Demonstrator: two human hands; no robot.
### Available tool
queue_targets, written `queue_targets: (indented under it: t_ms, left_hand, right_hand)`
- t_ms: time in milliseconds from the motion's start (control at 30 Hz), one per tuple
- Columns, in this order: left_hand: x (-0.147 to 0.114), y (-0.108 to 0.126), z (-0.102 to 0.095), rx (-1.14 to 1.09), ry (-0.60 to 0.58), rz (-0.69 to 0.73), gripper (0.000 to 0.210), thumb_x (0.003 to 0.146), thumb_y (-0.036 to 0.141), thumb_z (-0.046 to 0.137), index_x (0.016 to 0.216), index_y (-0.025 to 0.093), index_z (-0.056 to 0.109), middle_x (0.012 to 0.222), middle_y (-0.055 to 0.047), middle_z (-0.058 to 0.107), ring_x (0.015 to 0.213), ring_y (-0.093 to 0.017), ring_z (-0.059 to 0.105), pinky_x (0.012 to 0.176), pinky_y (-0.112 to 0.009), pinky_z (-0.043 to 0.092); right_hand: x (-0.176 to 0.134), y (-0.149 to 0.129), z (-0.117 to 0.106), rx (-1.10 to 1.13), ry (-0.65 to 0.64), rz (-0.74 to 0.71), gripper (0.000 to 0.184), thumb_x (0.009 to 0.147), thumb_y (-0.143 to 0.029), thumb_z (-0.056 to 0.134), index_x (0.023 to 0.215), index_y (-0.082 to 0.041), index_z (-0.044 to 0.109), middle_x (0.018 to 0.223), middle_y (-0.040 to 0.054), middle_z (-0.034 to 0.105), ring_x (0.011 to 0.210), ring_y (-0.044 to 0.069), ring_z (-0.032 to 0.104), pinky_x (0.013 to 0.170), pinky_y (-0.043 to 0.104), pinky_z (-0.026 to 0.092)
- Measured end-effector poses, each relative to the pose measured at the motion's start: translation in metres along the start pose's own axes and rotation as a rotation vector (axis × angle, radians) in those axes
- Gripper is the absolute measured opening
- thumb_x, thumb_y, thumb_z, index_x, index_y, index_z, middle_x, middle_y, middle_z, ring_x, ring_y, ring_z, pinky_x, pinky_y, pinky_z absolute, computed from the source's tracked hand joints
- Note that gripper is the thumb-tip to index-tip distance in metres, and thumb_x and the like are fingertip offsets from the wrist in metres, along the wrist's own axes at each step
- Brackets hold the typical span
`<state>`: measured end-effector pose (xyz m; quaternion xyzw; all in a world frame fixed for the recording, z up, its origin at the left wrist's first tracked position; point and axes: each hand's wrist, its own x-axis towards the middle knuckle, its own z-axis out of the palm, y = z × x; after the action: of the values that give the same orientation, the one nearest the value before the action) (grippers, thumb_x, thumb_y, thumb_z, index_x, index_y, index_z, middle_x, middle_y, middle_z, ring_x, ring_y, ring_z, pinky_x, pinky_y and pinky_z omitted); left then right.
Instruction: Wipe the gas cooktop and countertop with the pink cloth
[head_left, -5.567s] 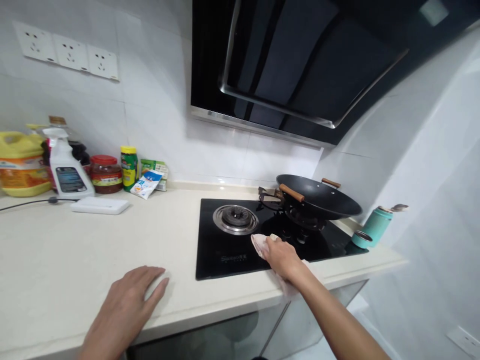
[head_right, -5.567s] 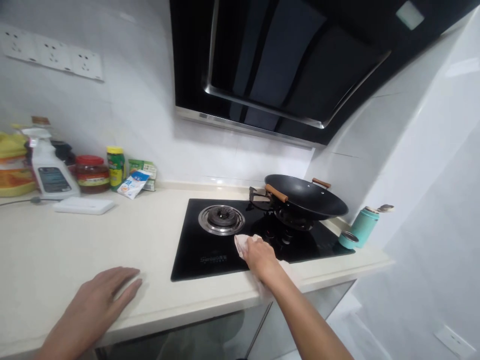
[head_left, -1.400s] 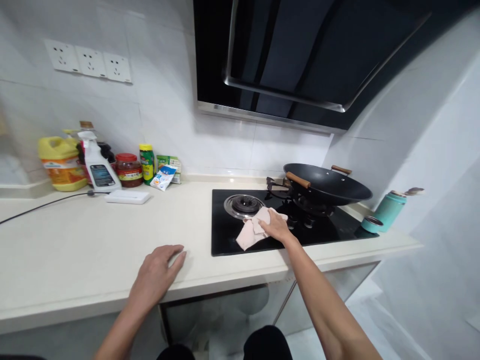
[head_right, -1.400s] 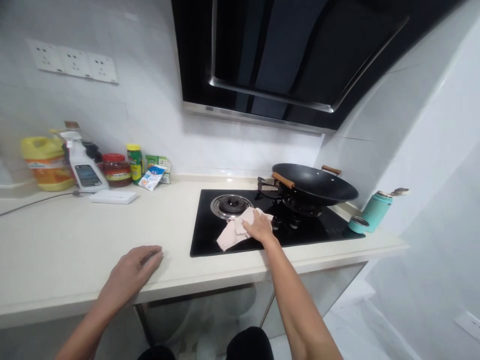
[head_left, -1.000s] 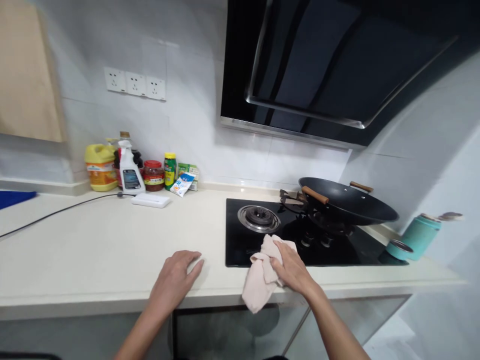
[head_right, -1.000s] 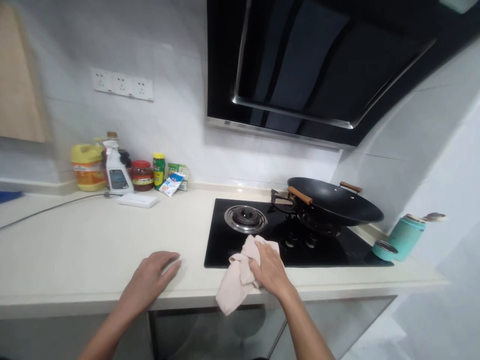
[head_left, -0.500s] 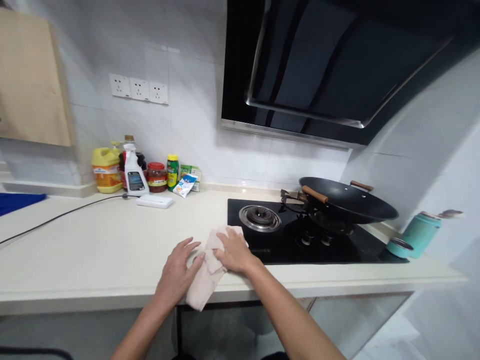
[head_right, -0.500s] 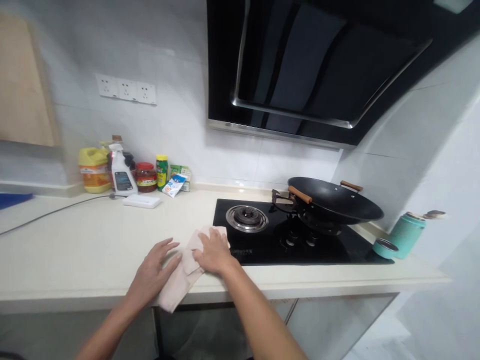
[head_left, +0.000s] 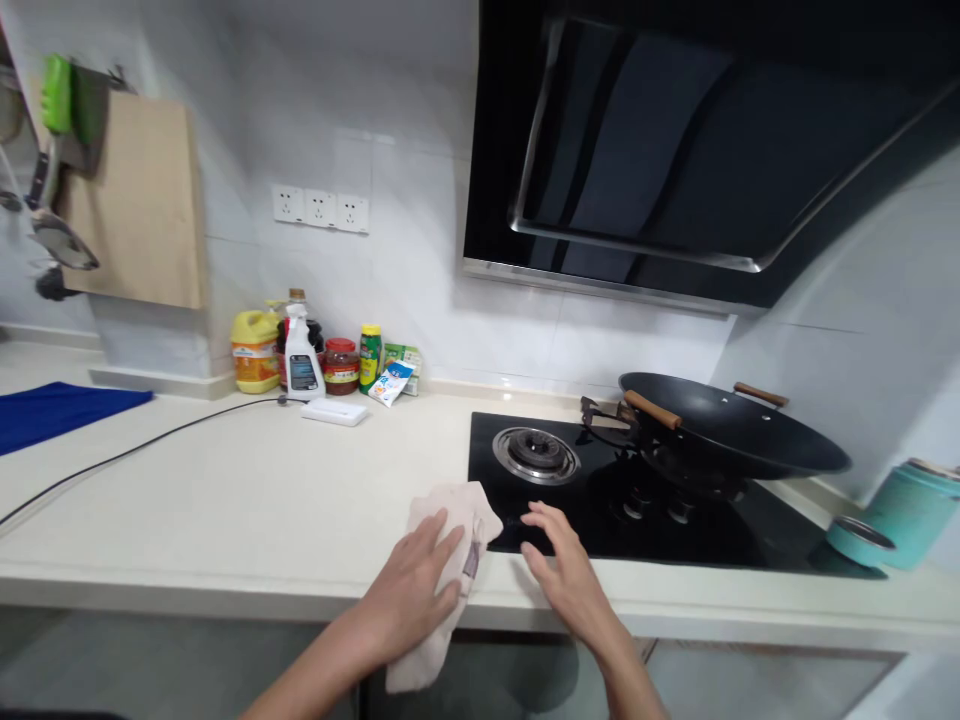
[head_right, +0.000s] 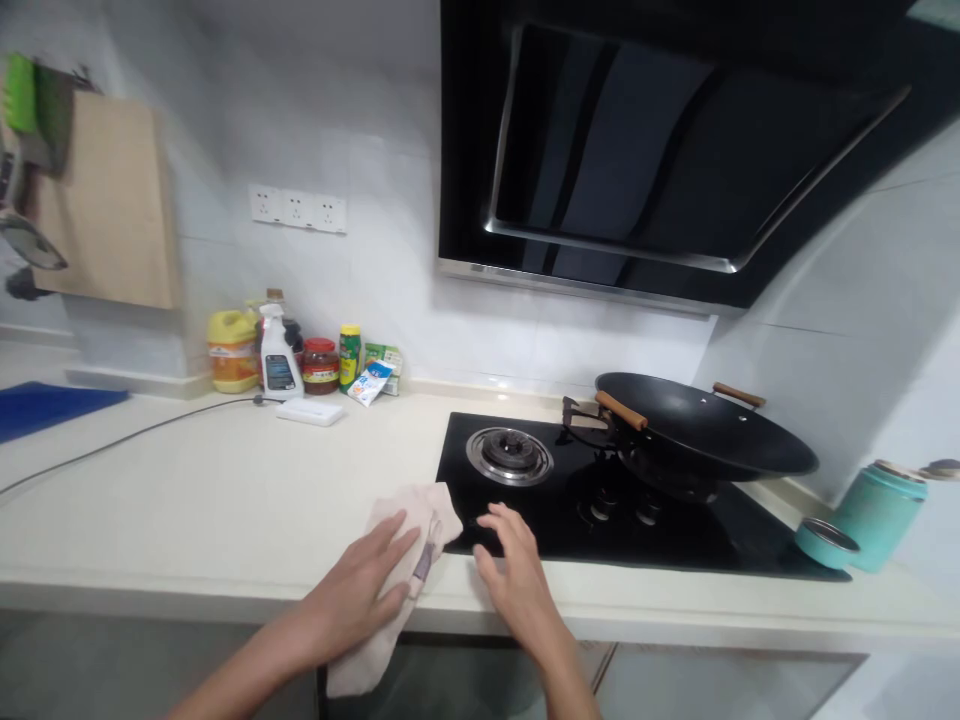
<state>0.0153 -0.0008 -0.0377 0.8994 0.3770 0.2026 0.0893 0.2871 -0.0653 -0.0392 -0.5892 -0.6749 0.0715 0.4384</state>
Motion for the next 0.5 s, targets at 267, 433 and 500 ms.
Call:
queue_targets:
  t_ms: [267, 433, 500]
  left_hand:
    - [0.092, -0.011, 0.001, 0.053, -0.166, -0.189, 0.071, 0.099, 0.056, 0.039, 0.161, 0.023, 0.028, 0.169, -0.018, 0.017, 0.155, -0.038, 0.014, 0.121, -0.057, 0.023]
    - [0.157, -0.035, 0.009, 0.078, -0.156, -0.241, 0.072, 0.096, 0.066, 0.042, 0.16, 0.035, 0.029, 0.171, -0.009, 0.016, 0.156, -0.04, 0.012, 0.122, -0.055, 0.019]
    - [0.181, -0.046, 0.014, 0.078, -0.153, -0.255, 0.069, 0.095, 0.067, 0.041, 0.158, 0.039, 0.032, 0.171, -0.006, 0.017, 0.155, -0.039, 0.014, 0.122, -0.054, 0.02]
  right_hand:
    - [-0.04, 0.045, -0.008, -0.25, 0.249, -0.015, 0.028, 0.098, -0.04, 0.045, 0.111, -0.03, 0.067, 0.132, 0.0089, 0.063, 0.129, 0.03, 0.056, 0.109, 0.055, 0.046]
    - [-0.034, 0.04, 0.01, -0.441, 0.335, -0.283, 0.018, 0.096, -0.032, 0.053, 0.1, -0.029, 0.071, 0.11, 0.0031, 0.074, 0.105, 0.024, 0.069, 0.09, 0.041, 0.052]
    - [-0.032, 0.04, 0.018, -0.518, 0.384, -0.315, 0.017, 0.094, -0.03, 0.055, 0.092, -0.029, 0.072, 0.102, 0.0015, 0.076, 0.099, 0.024, 0.072, 0.085, 0.039, 0.052]
